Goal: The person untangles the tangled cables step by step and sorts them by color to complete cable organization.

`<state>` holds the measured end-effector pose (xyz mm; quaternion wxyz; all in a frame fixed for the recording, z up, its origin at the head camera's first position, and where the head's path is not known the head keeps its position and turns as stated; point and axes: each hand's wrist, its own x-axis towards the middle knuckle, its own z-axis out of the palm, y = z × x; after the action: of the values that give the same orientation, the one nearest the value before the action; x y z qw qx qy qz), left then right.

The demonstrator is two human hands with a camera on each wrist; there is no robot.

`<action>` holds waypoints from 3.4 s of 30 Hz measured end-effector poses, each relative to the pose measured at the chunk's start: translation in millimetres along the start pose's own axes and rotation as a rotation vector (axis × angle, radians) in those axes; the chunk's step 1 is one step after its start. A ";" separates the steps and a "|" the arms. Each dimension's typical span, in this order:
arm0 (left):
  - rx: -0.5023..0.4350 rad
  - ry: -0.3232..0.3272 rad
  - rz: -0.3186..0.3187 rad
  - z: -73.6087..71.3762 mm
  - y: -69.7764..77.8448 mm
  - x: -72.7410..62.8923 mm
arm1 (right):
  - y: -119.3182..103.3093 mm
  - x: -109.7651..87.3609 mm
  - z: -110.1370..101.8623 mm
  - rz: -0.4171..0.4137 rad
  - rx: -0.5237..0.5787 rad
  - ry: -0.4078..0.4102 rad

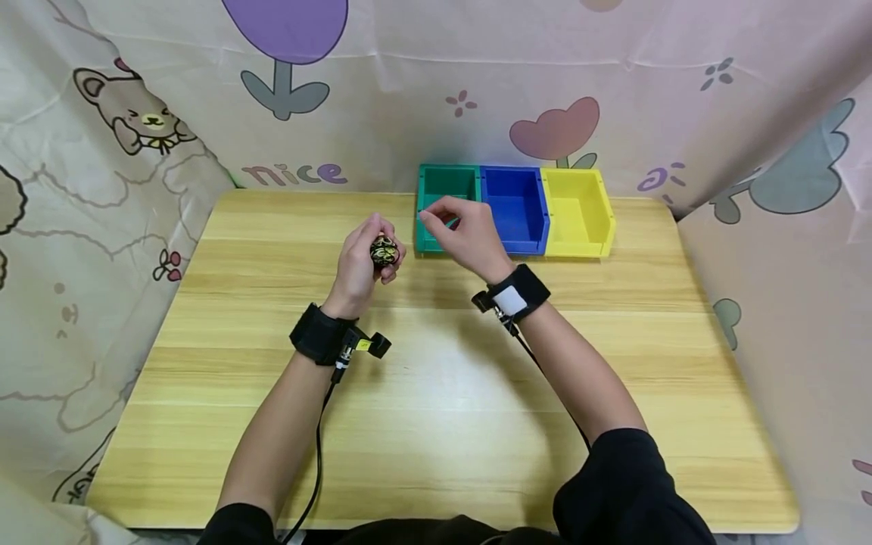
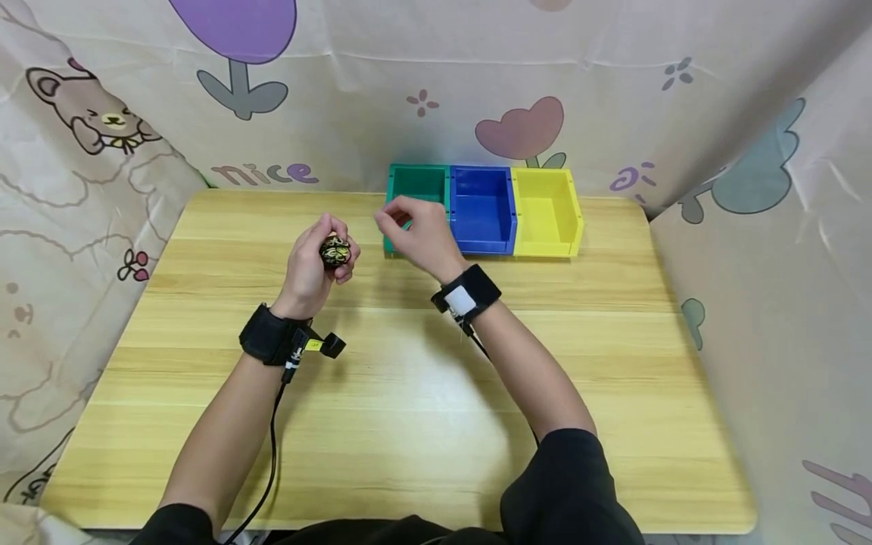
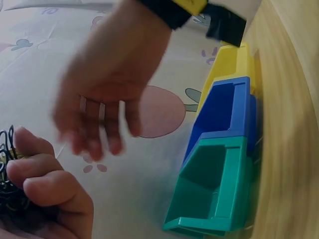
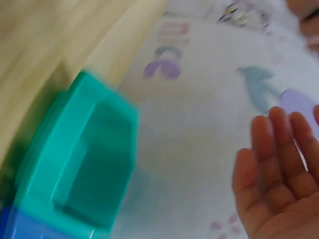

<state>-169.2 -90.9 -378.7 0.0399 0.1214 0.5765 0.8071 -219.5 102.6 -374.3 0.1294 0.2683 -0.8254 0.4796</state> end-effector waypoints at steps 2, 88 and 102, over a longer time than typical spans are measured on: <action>0.000 0.006 0.007 0.8 -0.4 -0.2 | -10.1 -6.3 4.6 -0.045 0.062 0.011; 0.700 -0.160 0.059 3.9 -18.4 -13.5 | 53.7 -16.8 -73.2 0.407 -0.020 0.087; 0.632 -0.164 0.095 4.8 -24.9 -12.7 | 107.2 5.1 -85.2 0.536 -0.254 -0.032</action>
<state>-157.7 -80.8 -402.6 0.0087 0.2190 0.7870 0.5767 -288.2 216.8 -406.2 0.0176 0.0301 -0.9221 0.3854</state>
